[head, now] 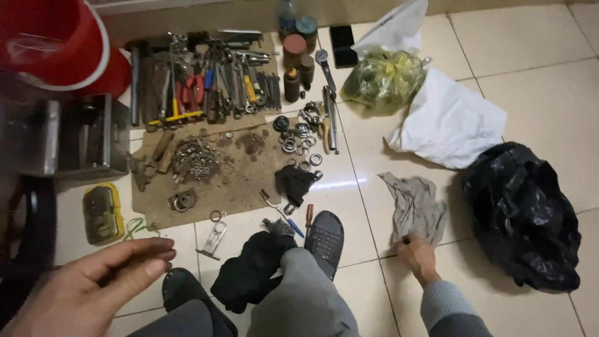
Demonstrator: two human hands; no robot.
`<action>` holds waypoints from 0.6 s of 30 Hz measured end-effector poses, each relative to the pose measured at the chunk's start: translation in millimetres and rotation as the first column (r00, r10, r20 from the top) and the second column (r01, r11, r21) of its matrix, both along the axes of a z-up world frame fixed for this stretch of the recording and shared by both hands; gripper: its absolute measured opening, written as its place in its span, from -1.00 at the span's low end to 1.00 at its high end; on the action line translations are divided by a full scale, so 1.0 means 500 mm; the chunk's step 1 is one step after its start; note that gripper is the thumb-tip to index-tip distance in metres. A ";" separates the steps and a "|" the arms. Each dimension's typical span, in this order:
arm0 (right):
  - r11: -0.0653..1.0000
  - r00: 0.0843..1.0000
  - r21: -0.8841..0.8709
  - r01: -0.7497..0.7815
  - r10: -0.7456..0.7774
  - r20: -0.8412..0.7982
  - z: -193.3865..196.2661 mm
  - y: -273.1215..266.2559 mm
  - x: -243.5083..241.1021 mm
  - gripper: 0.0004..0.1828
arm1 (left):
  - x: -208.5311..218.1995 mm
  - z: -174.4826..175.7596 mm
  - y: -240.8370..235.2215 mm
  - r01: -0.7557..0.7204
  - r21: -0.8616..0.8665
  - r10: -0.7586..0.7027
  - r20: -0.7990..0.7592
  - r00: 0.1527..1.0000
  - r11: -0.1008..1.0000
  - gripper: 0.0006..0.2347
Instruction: The person sits on the floor and cleans small bicycle parts. They wipe a metal ring with a black cloth, then use a wire brush to scrub the same ring, and finally wipe it again with a gray cloth.
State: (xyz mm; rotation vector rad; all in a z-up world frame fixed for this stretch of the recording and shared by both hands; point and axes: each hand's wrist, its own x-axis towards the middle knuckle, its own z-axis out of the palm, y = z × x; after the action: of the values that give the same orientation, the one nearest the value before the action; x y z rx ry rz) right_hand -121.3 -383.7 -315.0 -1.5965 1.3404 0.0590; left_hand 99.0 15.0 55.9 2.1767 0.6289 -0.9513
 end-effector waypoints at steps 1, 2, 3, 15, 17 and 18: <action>0.999 0.999 0.038 0.017 -0.019 0.031 0.005 0.001 0.001 -0.83 | -0.008 0.012 -0.004 0.006 0.008 -0.006 0.006 1.000 1.000 -0.71; 0.997 0.997 0.076 0.033 -0.038 0.062 0.011 0.003 0.003 -0.87 | -0.017 0.024 -0.008 0.011 0.015 -0.011 0.013 1.000 1.000 -0.70; 0.992 0.994 0.115 0.048 -0.059 0.090 0.017 0.003 0.001 -0.91 | -0.028 0.033 -0.014 0.017 0.022 -0.017 0.017 1.000 1.000 -0.69; 0.761 0.554 0.633 0.144 -0.592 0.586 0.193 -0.038 0.007 -0.84 | -0.102 0.069 -0.049 0.253 -0.120 -0.252 0.023 0.967 0.960 -0.65; 0.762 0.495 0.644 0.060 -0.583 0.644 0.278 0.000 0.023 -0.86 | -0.105 0.057 -0.078 0.343 -0.185 -0.332 0.089 0.939 0.921 -0.69; 0.760 0.430 0.650 -0.021 -0.580 0.692 0.320 0.017 0.028 -0.88 | -0.108 0.051 -0.093 0.435 -0.241 -0.407 0.159 0.899 0.867 -0.72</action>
State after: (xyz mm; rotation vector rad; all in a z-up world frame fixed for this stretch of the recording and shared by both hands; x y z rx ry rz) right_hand -107.2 -375.2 -154.9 -0.5989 0.6149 -0.4948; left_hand 45.1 -31.7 81.2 2.1308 -0.0427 -1.0647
